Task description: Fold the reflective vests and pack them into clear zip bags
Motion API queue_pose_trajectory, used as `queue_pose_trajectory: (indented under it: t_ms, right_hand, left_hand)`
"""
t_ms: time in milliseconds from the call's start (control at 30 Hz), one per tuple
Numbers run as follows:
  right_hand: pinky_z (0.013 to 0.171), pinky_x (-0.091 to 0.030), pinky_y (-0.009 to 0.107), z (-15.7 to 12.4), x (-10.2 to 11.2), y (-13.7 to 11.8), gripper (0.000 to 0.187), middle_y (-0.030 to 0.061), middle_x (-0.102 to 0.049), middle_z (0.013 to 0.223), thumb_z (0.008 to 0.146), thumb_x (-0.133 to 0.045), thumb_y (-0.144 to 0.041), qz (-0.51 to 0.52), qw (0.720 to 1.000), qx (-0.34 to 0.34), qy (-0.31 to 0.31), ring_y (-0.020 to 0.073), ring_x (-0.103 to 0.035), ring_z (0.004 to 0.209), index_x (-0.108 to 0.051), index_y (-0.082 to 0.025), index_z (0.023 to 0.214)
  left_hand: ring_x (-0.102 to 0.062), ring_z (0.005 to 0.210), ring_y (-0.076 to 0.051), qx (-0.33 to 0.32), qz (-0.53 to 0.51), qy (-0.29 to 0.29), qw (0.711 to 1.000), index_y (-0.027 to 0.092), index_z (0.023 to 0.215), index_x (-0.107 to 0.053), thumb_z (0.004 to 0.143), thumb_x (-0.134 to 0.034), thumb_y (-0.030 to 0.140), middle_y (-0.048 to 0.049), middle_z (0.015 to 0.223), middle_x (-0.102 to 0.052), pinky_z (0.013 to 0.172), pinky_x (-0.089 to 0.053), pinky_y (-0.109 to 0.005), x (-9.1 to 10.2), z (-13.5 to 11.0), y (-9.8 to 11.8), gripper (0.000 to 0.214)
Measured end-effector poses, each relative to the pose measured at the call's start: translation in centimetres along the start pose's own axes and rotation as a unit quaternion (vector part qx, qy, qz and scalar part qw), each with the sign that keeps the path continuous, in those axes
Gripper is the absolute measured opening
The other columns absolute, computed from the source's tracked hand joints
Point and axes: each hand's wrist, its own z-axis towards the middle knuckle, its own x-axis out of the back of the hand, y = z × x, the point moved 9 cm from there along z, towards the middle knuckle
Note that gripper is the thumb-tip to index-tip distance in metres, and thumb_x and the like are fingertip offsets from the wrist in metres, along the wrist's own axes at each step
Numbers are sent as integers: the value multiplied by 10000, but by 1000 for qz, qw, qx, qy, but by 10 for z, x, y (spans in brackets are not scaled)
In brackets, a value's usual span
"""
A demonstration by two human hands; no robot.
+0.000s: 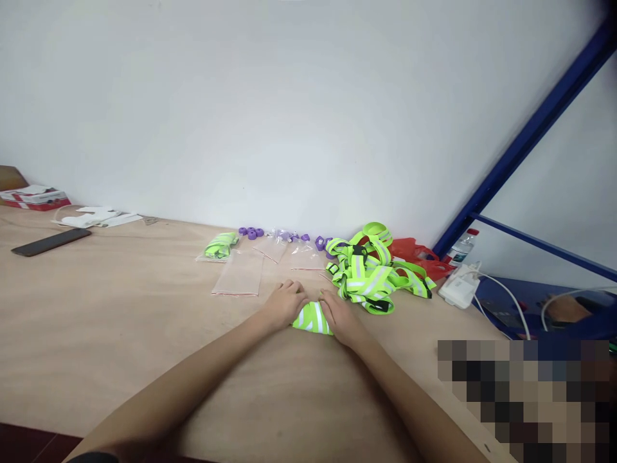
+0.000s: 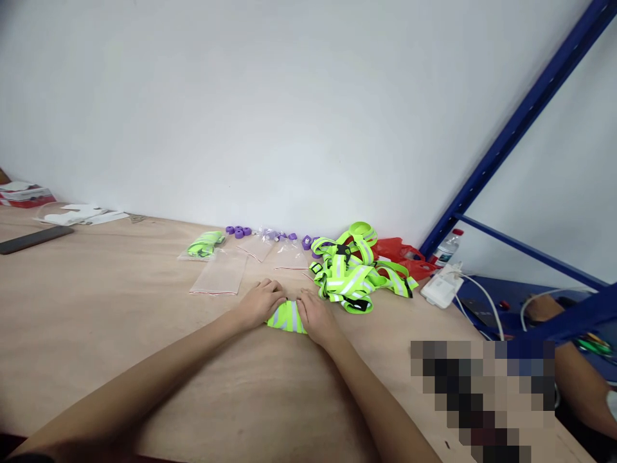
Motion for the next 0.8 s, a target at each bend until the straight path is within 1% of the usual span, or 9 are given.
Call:
queue_pose_trajectory:
  t_ms: [100,200,300,367,467,533,600,700,800]
  right_hand:
    - [923,-574,399,2,-9,7,382,139,-711,1232,1035,-318,-279,7,1000,-11,-8,240,-685,1111,-572,-169,1299]
    - [1029,-523,432,2,-15,12,398,147,-687,1282,1033,-325,-298,11,1000,-16,-10,256,-643,1201,-597,-168,1293]
    - [1077,-481,489,2,-16,19,423,182,-650,1329,1025,-362,-336,12,1000,-28,-4,297,-580,1288,-579,-142,1332]
    - [1053,-497,500,1,-16,22,446,194,-643,1331,1020,-389,-351,15,999,-33,0,310,-580,1282,-544,-132,1376]
    - [1039,-506,495,1,-13,21,447,179,-637,1336,1015,-419,-350,22,999,-28,5,305,-587,1264,-513,-152,1405]
    - [1040,-501,496,1,-9,18,431,168,-635,1321,1012,-432,-337,27,999,-22,14,300,-586,1255,-510,-171,1403]
    - [1021,-512,477,2,-6,13,402,155,-650,1262,1011,-437,-316,33,999,-13,22,286,-603,1212,-526,-182,1379]
    - [987,-529,435,4,-3,8,353,139,-659,1175,1009,-438,-290,39,999,-1,32,265,-619,1146,-567,-184,1319]
    - [1008,-509,446,5,-2,6,348,152,-642,1206,1004,-442,-279,38,998,4,45,275,-594,1182,-578,-175,1307]
  left_hand:
    - [-548,1014,-247,7,21,-7,1000,217,980,-727,1029,-487,274,-83,1035,-639,916,-467,-385,-7,5,-3,251]
    - [-531,1127,-257,32,38,10,999,215,1151,-668,1036,-481,328,-92,1219,-617,966,-456,-391,-5,3,-8,247]
    - [-485,1258,-310,71,53,28,996,190,1309,-574,1027,-491,393,-132,1391,-550,1012,-434,-453,-2,-1,-16,357]
    - [-450,1317,-367,101,64,35,992,166,1308,-575,1021,-487,435,-175,1461,-499,1035,-404,-520,-1,-4,-21,403]
    - [-378,1386,-437,136,65,37,988,154,1193,-647,1009,-492,475,-200,1519,-443,1084,-314,-612,-3,-7,-27,401]
    - [-373,1392,-437,141,57,33,988,164,1144,-666,1012,-488,466,-190,1494,-477,1096,-283,-629,-6,-8,-28,375]
    - [-418,1358,-400,133,49,28,990,174,1146,-653,1027,-465,442,-175,1412,-554,1092,-300,-608,-8,-6,-27,348]
    - [-535,1210,-332,120,41,15,992,164,1101,-625,1048,-425,419,-148,1199,-663,1045,-375,-529,-12,-4,-25,328]
    - [-609,1042,-288,110,29,-3,993,154,1054,-595,1057,-412,391,-123,1061,-684,918,-461,-430,-16,-2,-23,299]
